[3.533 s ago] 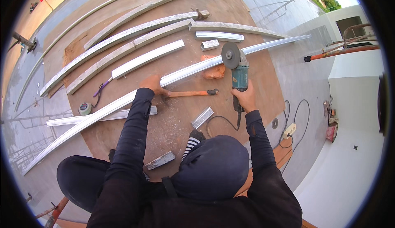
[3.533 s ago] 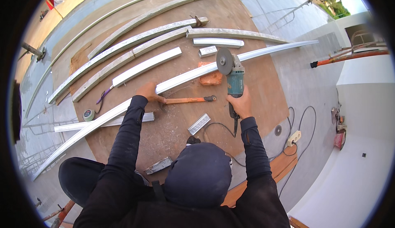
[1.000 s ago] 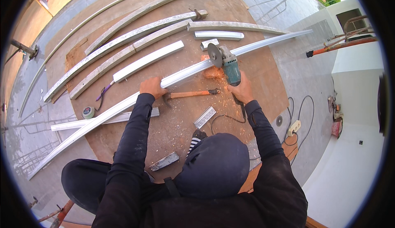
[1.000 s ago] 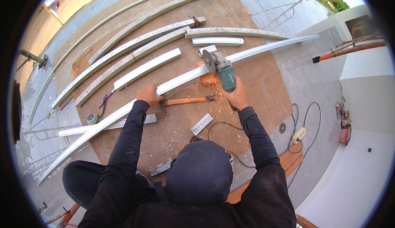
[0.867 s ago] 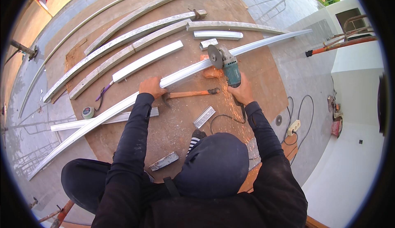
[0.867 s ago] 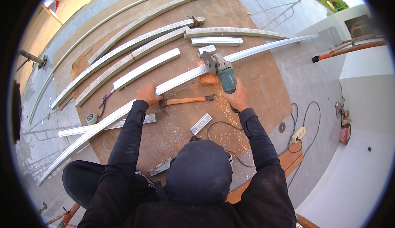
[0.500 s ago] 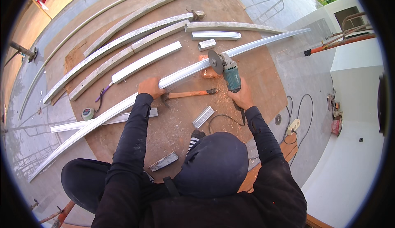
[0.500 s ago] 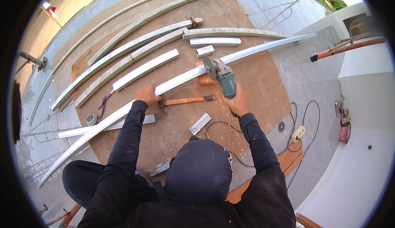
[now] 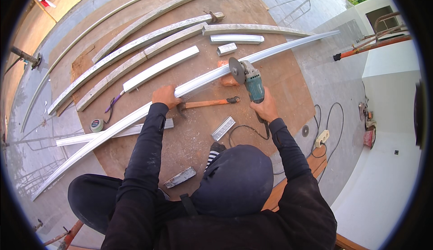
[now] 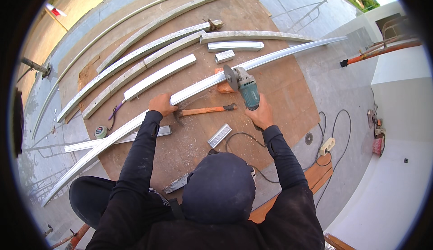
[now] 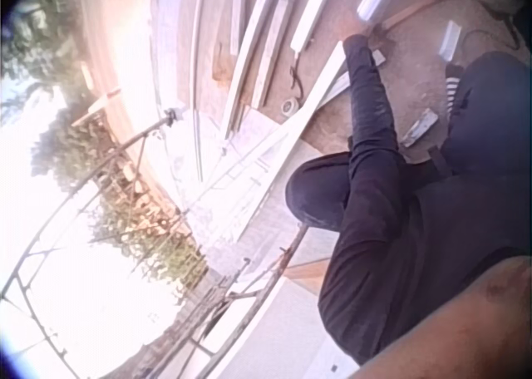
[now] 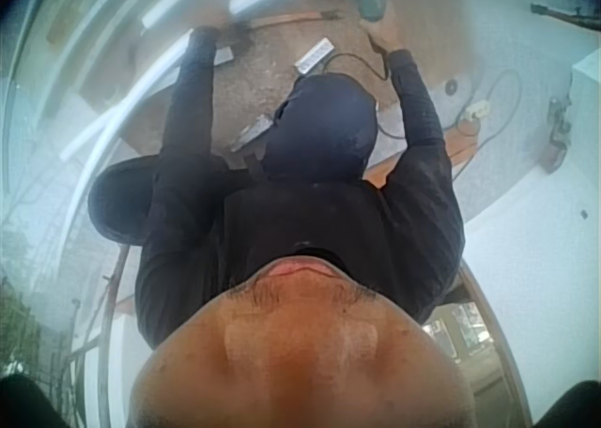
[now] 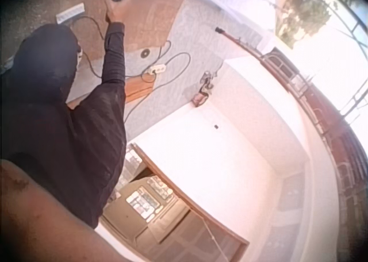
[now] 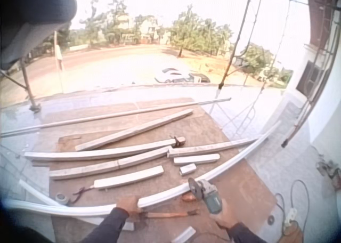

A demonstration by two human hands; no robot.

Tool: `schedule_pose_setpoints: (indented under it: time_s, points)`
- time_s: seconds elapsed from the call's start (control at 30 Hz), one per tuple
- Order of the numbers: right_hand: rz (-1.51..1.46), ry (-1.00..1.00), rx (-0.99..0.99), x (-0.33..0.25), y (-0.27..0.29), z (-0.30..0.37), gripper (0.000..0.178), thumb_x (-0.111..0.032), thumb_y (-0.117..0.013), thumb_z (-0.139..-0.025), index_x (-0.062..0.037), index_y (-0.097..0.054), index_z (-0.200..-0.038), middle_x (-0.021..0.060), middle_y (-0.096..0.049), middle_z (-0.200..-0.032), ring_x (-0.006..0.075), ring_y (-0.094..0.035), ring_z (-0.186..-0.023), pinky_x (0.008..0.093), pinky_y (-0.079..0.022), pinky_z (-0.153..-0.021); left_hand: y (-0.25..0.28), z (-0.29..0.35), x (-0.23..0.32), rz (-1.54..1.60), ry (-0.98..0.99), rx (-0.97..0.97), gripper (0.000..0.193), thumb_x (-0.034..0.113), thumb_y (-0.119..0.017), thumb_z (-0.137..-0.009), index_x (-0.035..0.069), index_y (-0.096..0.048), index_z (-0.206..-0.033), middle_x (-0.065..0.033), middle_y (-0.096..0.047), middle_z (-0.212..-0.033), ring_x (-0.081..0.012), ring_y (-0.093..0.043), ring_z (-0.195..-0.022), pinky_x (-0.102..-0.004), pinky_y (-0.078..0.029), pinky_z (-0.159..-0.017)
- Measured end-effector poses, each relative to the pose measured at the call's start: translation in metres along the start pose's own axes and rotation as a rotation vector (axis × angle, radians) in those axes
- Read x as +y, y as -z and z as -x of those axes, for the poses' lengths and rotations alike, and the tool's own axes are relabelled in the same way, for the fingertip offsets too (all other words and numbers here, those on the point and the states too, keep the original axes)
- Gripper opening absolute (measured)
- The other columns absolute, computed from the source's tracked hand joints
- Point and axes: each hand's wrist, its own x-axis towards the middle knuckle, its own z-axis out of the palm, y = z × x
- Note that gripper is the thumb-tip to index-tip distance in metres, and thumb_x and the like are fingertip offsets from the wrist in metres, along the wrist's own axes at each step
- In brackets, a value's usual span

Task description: The person measures a metal stud with a tape measure, marks it with a pencil, and then cuts it using an angle grinder.

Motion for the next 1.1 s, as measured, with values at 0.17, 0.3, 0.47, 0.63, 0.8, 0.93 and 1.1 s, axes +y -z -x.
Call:
schedule_pose_setpoints:
  time_s: [0.17, 0.3, 0.47, 0.63, 0.8, 0.93, 1.1]
  points:
    - [0.001, 0.031, 0.007, -0.002, 0.0, -0.007, 0.061, -0.024, -0.076, -0.064, -0.0033, -0.052, -0.115, 0.0245, -0.066, -0.093, 0.0436, -0.064, -0.088, 0.0467, -0.05, -0.075, 0.003, 0.001, 0.005, -0.017, 0.01, -0.01, 0.043, 0.034, -0.075, -0.069, 0.008, -0.071, -0.103, -0.0184, -0.071, -0.096, -0.0352, -0.068, -0.091, -0.0449, -0.055, -0.079]
    - [0.014, 0.025, -0.002, -0.008, 0.0, -0.011, 0.061, -0.024, -0.077, -0.064, -0.0034, -0.051, -0.115, 0.0244, -0.066, -0.093, 0.0434, -0.064, -0.089, 0.0467, -0.05, -0.075, 0.003, 0.002, 0.004, -0.011, 0.005, 0.005, 0.042, 0.034, -0.075, -0.069, 0.008, -0.071, -0.102, -0.0189, -0.071, -0.096, -0.0356, -0.068, -0.091, -0.045, -0.055, -0.079]
    - [0.048, 0.023, 0.001, -0.011, -0.002, -0.016, 0.061, -0.025, -0.077, -0.064, -0.0037, -0.051, -0.115, 0.0242, -0.066, -0.094, 0.0436, -0.064, -0.089, 0.0477, -0.05, -0.076, 0.0, 0.001, 0.001, 0.002, -0.006, 0.011, 0.045, 0.037, -0.074, -0.069, 0.008, -0.071, -0.103, -0.02, -0.07, -0.096, -0.0372, -0.068, -0.089, -0.0476, -0.054, -0.079]
    - [0.058, 0.012, -0.017, -0.006, -0.005, -0.021, 0.062, -0.028, -0.079, -0.064, -0.0038, -0.051, -0.114, 0.0252, -0.066, -0.096, 0.0442, -0.064, -0.09, 0.049, -0.05, -0.076, 0.0, 0.0, 0.003, -0.004, 0.004, 0.0, 0.044, 0.037, -0.074, -0.07, 0.005, -0.07, -0.101, -0.0206, -0.07, -0.095, -0.0372, -0.068, -0.089, -0.0473, -0.054, -0.079]
    - [0.061, -0.001, -0.02, -0.007, -0.009, -0.024, 0.064, -0.031, -0.081, -0.065, -0.0038, -0.051, -0.115, 0.0257, -0.066, -0.098, 0.0446, -0.063, -0.091, 0.0497, -0.049, -0.076, -0.002, 0.0, 0.001, -0.005, -0.007, 0.022, 0.044, 0.037, -0.074, -0.07, 0.005, -0.069, -0.1, -0.0204, -0.07, -0.095, -0.0374, -0.068, -0.089, -0.0471, -0.054, -0.079]
    - [0.069, -0.005, -0.028, -0.003, -0.01, -0.025, 0.065, -0.031, -0.08, -0.066, -0.0039, -0.051, -0.117, 0.0253, -0.066, -0.098, 0.0438, -0.064, -0.092, 0.0489, -0.049, -0.077, -0.004, -0.002, -0.002, 0.006, -0.011, 0.007, 0.045, 0.037, -0.074, -0.069, 0.005, -0.069, -0.101, -0.0203, -0.07, -0.095, -0.0373, -0.067, -0.09, -0.0467, -0.054, -0.079]
    - [0.054, -0.017, -0.039, -0.007, -0.008, -0.022, 0.062, -0.027, -0.078, -0.066, -0.0041, -0.051, -0.117, 0.0243, -0.066, -0.097, 0.0427, -0.064, -0.093, 0.0475, -0.05, -0.078, -0.001, -0.004, -0.002, 0.017, 0.006, -0.056, 0.048, 0.037, -0.074, -0.069, 0.005, -0.068, -0.105, -0.0203, -0.069, -0.098, -0.0372, -0.067, -0.092, -0.0462, -0.053, -0.08]
